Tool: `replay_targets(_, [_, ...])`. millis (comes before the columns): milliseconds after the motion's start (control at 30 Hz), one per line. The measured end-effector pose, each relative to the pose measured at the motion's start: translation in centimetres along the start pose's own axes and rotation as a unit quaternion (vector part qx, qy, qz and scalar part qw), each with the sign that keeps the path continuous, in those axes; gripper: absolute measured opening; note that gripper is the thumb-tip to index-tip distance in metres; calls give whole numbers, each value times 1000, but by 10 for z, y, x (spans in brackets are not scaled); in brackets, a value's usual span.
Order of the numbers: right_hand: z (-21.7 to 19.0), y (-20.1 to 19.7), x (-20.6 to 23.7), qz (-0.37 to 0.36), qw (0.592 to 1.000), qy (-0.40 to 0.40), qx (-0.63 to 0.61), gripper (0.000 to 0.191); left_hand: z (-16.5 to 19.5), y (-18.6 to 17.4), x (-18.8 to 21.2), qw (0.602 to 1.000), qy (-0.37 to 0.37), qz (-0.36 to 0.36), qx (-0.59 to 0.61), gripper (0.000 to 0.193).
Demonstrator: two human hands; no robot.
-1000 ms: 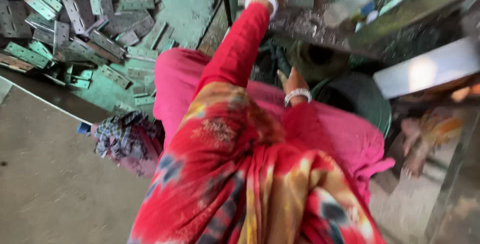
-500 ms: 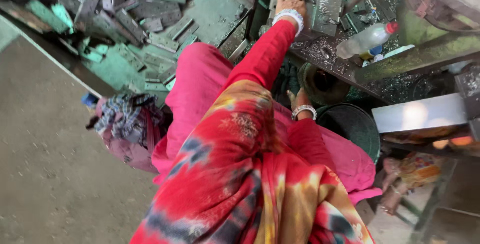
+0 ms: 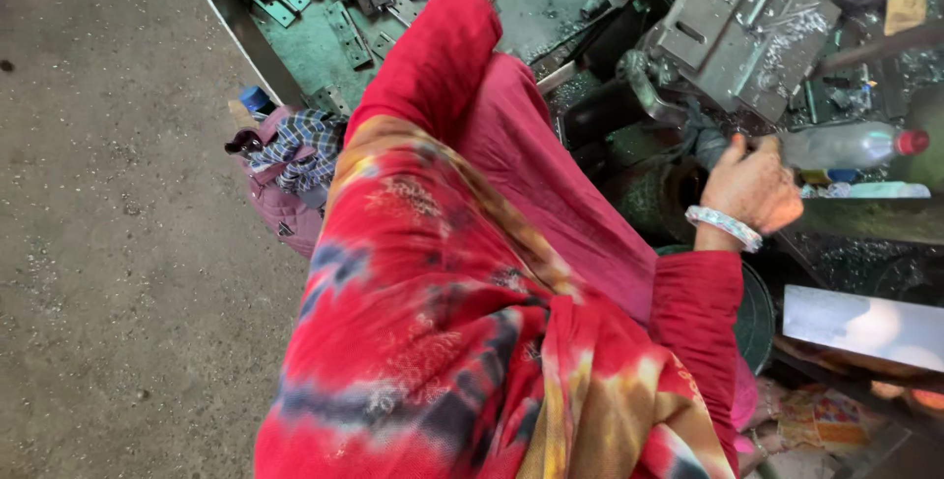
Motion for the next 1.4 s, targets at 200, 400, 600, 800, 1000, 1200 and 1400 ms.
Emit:
replay_targets(200, [5,1,3,14,999,-11,44,27,-43,54,20,998,-1,56,-16,60])
replay_targets(400, [6,0,5,23,998,-16,54,30,-39,59,24,993,-52,34,97,83])
replay_targets(600, [4,-5,6,11,998,-21,54,30,-42,56,22,988,-83,14,127,115])
replay_targets(800, [4,-5,7,8,998,-12,63,34,-41,69,19,991,-76,0,106,122])
replay_targets(1000, [3,-2,10,16,998,-25,63,32,-44,66,22,994,-60,-20,89,124])
replay_targets(1200, [12,6,10,7,999,-22,30,29,-40,70,22,992,-43,-4,122,114])
replay_targets(1400, [10,9,11,-3,1000,-27,3,25,-33,72,31,996,-28,34,77,108])
Point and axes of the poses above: each hand's wrist, its own x-axis away from the middle knuckle, its own y-axis out of the palm, z = x × y, the point moved 2 cm from there along -x, towards the middle knuckle, and after that the axes turned 12 degrees about y, right-handed, at the moved point
